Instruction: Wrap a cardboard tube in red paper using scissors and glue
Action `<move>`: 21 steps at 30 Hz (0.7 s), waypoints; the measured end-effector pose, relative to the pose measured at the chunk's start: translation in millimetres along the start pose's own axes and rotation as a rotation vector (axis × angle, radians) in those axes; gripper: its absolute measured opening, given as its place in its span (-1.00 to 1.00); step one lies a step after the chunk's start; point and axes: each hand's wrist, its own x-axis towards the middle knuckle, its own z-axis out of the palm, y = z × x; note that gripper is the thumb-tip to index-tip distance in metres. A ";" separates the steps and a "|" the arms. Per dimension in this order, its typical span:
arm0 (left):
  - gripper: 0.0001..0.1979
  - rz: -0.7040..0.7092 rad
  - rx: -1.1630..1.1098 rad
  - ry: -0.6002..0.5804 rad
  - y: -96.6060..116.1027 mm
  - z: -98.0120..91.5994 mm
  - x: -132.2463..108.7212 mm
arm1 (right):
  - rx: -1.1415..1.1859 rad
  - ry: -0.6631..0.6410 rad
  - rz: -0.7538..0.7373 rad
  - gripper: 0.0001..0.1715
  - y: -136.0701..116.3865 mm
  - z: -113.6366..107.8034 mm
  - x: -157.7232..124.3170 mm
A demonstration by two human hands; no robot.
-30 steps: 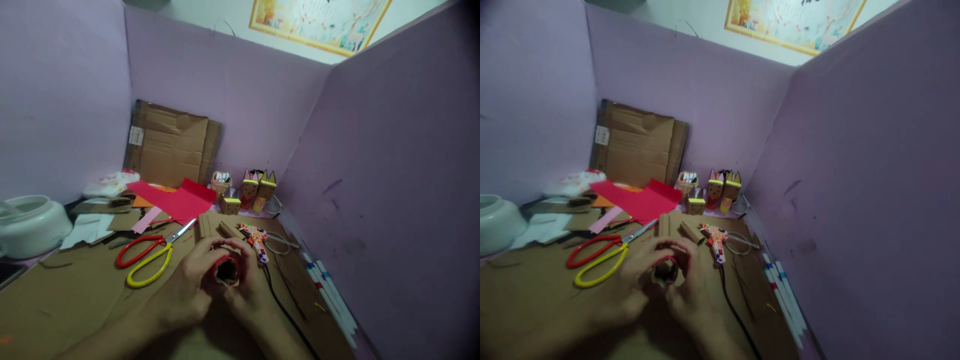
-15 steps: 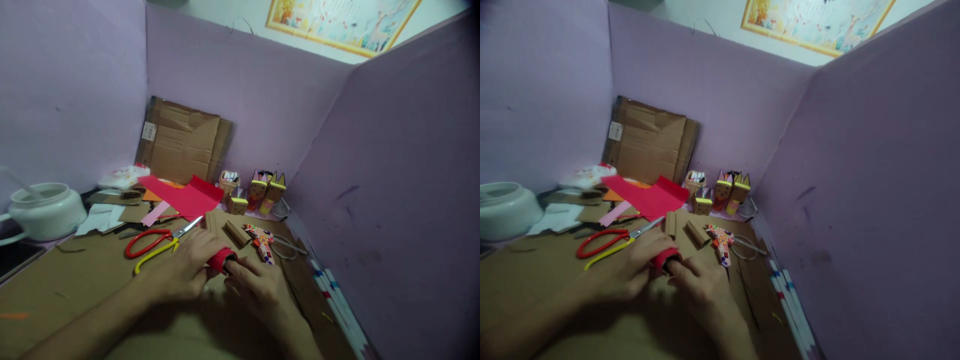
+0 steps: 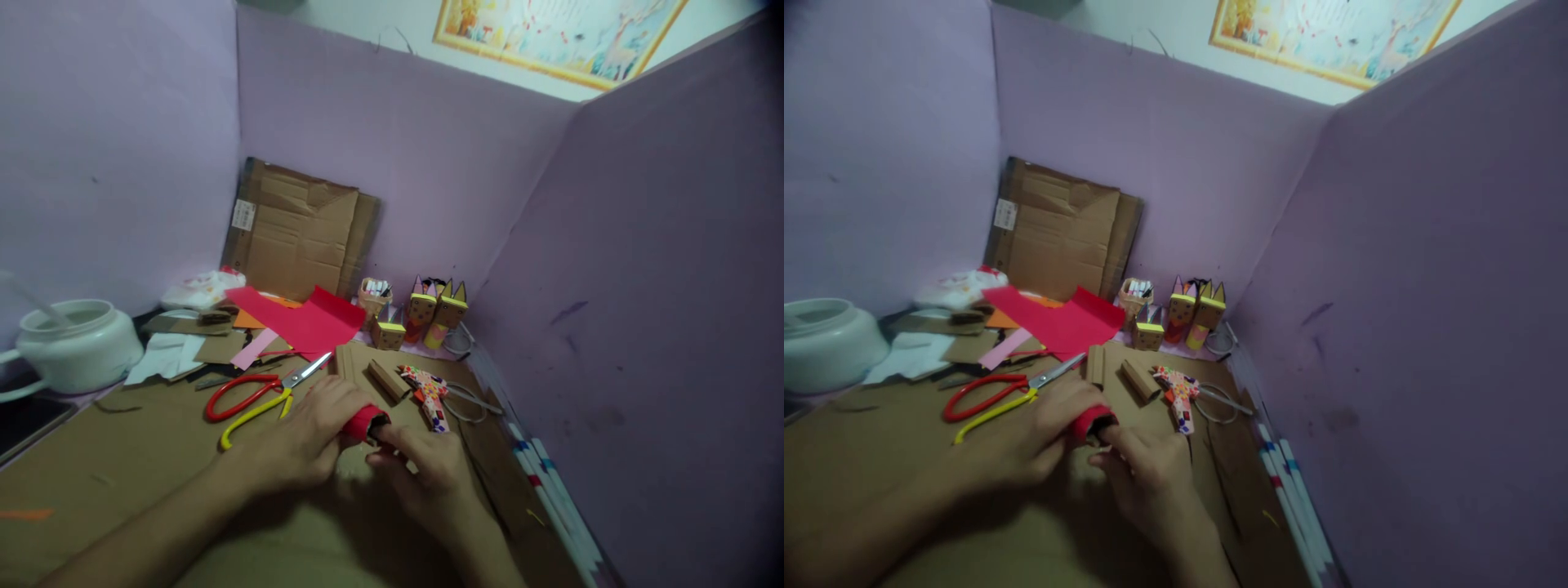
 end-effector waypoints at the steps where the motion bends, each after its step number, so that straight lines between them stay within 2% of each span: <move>1: -0.62 0.002 0.015 0.002 -0.3 0.0 0.3 | -0.003 -0.006 0.006 -0.89 0.4 1.5 -0.5; 4: -0.58 0.037 0.035 0.013 -0.7 3.4 0.5 | -0.027 0.008 -0.018 -0.86 -0.5 4.9 -1.5; 9: -0.56 0.083 0.059 0.096 -2.2 10.3 0.5 | -0.021 0.075 -0.022 -0.81 -4.4 3.7 -2.1; 11: -0.55 0.091 0.113 0.115 -3.1 9.8 1.3 | 0.080 0.079 0.055 -0.89 -6.5 2.9 -2.5; 14: -0.53 0.081 0.263 0.140 -4.1 9.5 2.2 | 0.243 0.056 0.246 -0.70 -11.8 5.7 -2.1; 17: -0.56 0.075 0.410 0.148 -3.6 13.1 1.3 | 0.396 -0.040 0.430 -0.71 -17.6 13.0 -0.1; 18: -0.55 0.085 0.438 0.154 -3.3 14.1 0.6 | 0.445 -0.057 0.475 -0.65 -18.5 15.3 0.8; 21: -0.42 0.110 0.449 0.226 -4.6 11.2 -1.8 | 0.584 0.029 0.644 -0.50 -14.5 18.5 3.0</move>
